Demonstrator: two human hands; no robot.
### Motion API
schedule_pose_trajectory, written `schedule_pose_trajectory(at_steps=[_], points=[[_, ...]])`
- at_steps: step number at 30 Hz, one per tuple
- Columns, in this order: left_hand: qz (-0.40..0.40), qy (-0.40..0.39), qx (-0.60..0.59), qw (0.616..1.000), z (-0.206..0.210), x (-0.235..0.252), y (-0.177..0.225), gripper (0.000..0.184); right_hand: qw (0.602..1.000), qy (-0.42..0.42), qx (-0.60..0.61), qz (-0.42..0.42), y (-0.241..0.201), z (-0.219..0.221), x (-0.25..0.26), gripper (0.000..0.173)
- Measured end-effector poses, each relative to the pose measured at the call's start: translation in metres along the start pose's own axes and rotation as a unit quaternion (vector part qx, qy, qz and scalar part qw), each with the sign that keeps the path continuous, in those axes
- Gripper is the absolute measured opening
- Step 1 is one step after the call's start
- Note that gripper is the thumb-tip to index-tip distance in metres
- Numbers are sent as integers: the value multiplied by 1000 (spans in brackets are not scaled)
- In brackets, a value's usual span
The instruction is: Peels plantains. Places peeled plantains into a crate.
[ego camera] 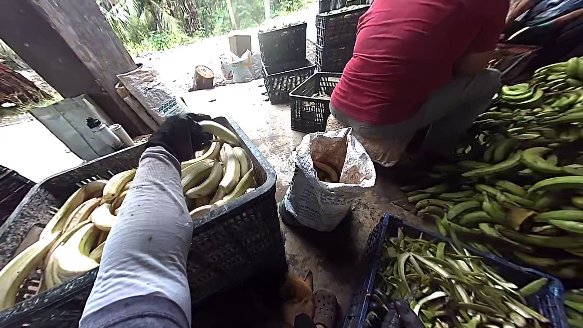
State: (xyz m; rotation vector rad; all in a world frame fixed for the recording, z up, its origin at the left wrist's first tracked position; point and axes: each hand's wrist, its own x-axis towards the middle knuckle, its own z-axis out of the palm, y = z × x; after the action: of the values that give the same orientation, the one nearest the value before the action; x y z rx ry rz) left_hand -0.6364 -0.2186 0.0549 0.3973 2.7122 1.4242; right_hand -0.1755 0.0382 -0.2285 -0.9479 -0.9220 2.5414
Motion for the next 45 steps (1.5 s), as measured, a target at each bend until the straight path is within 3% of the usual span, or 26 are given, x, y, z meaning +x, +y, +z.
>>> schedule_pose_trajectory(at_steps=[2,3,6,8,11,13,18,21,23,26,31,34,37,41,45], points=[[-21,-77,-56,995,-1,1,-8,30,1000,-3,0,0,0,-4,1,42],[-30,-67,-66,995,5,4,-8,27,1000,-4,2,0,0,-4,2,42],[4,-26,1,1000,29,15,0,46,1000,-12,9,-3,2,4,0,41],[30,-25,64,997,43,19,0,37,999,-36,19,-7,2,12,-3,39],[31,-20,267,963,54,13,14,41,1000,-20,13,0,5,7,1,40],[20,-23,340,940,60,12,18,45,1000,-8,6,8,4,1,5,41],[41,-118,399,909,58,16,11,51,1000,1,4,-4,0,-1,1,40],[43,-74,440,894,56,11,14,44,1000,29,-3,2,-1,-6,4,39],[18,-18,413,911,51,12,16,38,999,37,-2,2,-2,-7,5,38],[-86,54,341,934,41,8,22,53,999,33,-8,-1,-5,-9,2,37],[-154,-33,499,852,35,-15,21,59,999,39,-23,-12,-6,-14,2,38],[-125,-6,492,862,40,-7,22,47,999,41,-20,-12,-7,-16,1,38],[-52,-51,509,858,49,8,9,33,999,44,-5,-12,-7,-16,2,36],[-31,-66,518,852,54,15,1,29,998,60,-33,-4,-3,-11,3,40],[-17,-79,436,896,42,15,-3,29,998,48,-38,4,2,-7,5,42]])
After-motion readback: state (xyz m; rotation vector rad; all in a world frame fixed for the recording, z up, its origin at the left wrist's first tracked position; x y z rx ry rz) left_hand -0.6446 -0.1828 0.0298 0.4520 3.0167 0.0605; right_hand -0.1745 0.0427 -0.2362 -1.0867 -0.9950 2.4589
